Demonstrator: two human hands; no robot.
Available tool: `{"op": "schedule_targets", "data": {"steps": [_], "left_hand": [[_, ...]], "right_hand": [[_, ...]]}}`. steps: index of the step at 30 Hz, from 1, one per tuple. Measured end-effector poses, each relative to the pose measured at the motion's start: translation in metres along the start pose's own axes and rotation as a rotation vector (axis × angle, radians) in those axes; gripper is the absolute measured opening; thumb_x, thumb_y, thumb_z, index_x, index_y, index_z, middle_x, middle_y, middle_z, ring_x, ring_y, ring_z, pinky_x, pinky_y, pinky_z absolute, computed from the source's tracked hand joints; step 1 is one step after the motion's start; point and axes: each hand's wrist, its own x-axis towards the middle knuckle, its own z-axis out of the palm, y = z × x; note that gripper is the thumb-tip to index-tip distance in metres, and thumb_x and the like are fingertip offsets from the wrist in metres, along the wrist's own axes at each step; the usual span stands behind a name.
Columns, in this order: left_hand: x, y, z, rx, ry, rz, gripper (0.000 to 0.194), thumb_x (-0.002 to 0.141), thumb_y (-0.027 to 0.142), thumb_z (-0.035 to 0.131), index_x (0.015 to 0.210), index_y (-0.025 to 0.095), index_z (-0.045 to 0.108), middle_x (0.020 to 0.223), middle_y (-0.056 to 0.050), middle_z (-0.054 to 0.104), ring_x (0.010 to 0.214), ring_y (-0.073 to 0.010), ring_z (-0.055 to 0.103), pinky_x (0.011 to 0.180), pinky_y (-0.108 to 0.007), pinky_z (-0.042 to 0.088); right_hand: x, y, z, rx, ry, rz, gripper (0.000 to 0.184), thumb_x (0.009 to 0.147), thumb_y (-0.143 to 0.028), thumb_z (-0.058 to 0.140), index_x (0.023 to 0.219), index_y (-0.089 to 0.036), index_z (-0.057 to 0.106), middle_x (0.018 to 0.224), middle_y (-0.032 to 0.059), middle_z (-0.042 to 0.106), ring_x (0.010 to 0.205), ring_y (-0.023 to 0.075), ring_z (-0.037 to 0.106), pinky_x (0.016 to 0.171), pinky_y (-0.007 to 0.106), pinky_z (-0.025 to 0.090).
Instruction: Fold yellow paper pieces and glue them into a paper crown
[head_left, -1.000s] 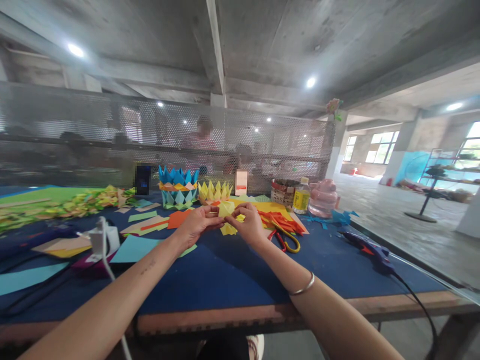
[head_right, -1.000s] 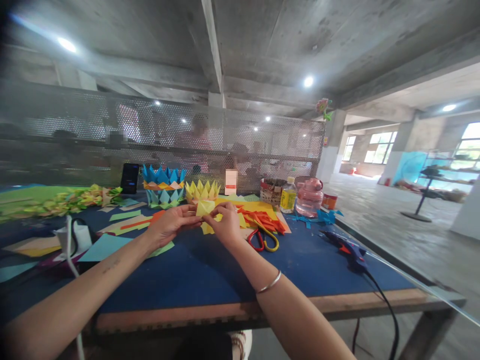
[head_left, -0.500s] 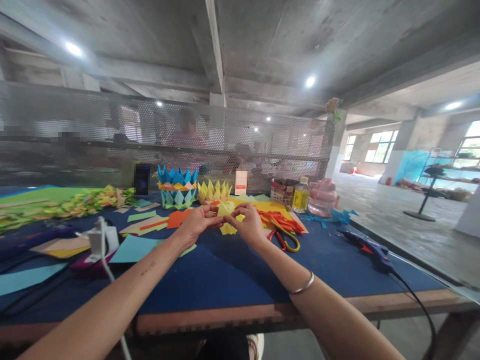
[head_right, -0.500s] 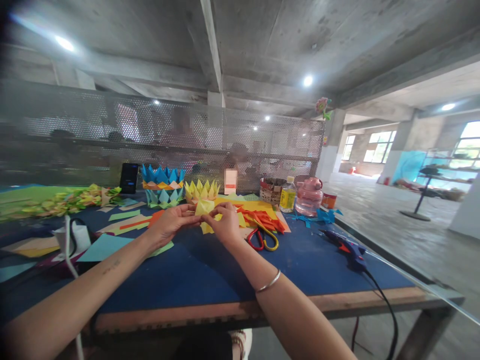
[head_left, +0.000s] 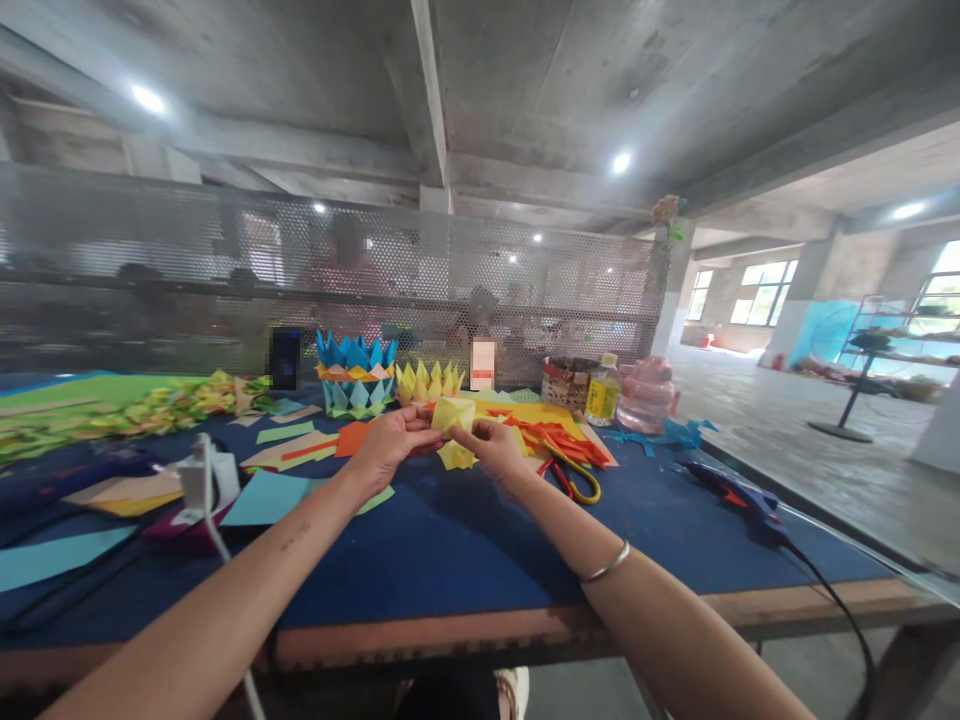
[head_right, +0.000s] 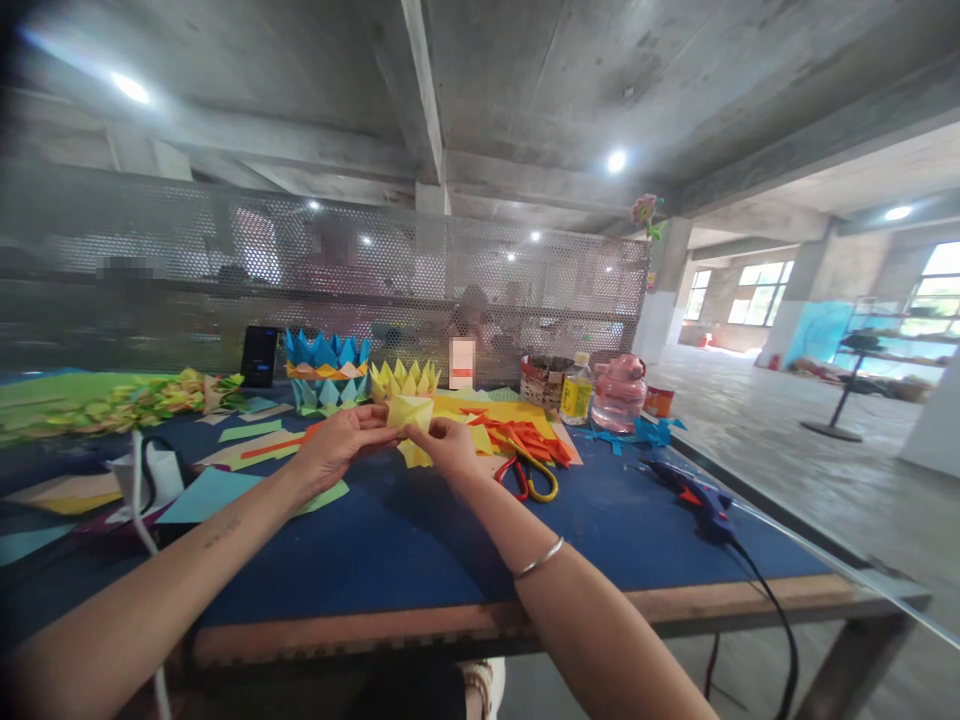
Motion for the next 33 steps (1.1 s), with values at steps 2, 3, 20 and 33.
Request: {"op": "schedule_targets", "data": {"steps": [2,3,20,33], "left_hand": [[0.0001,-0.0002,-0.0001,0.0,0.006,0.002,0.038,0.052,0.02,0.083,0.086,0.014,0.067,0.081,-0.003,0.072,0.065,-0.0118,0.066,0.068,-0.024,0.053],[0.0,-0.0002,0.0,-0.002,0.01,0.004,0.037,0.052,0.02,0.083,0.085,0.014,0.067,0.08,-0.003,0.072,0.066,-0.0118,0.066,0.069,-0.024,0.053],[-0.0031,0.0044,0.0026,-0.029,0.004,-0.095,0.009,0.078,0.017,0.066,0.085,0.01,0.067,0.083,-0.012,0.074,0.075,-0.0188,0.072,0.07,-0.025,0.056],[-0.0047,0.0039,0.0056,0.151,-0.069,-0.065,0.019,0.071,0.033,0.073,0.075,0.014,0.068,0.071,-0.008,0.074,0.069,-0.0197,0.07,0.067,-0.027,0.054]], "right_hand": [[0.0001,-0.0006,-0.0003,0.015,0.001,-0.004,0.038,0.061,-0.051,0.069,0.064,-0.015,0.058,0.058,-0.0031,0.05,0.051,0.0069,0.038,0.049,0.021,0.027],[0.0003,-0.0008,-0.0004,0.019,0.0,-0.001,0.038,0.061,-0.05,0.069,0.064,-0.015,0.058,0.058,-0.0031,0.05,0.052,0.0069,0.038,0.049,0.021,0.027],[0.0021,-0.0022,-0.0056,-0.059,0.066,0.065,0.038,0.061,-0.05,0.068,0.057,-0.015,0.055,0.05,-0.0052,0.044,0.046,0.0053,0.031,0.045,0.021,0.022],[0.0,-0.0077,-0.0013,0.039,0.074,0.07,0.038,0.058,-0.05,0.071,0.066,-0.014,0.059,0.06,-0.0011,0.057,0.05,0.008,0.044,0.049,0.022,0.034]]}}
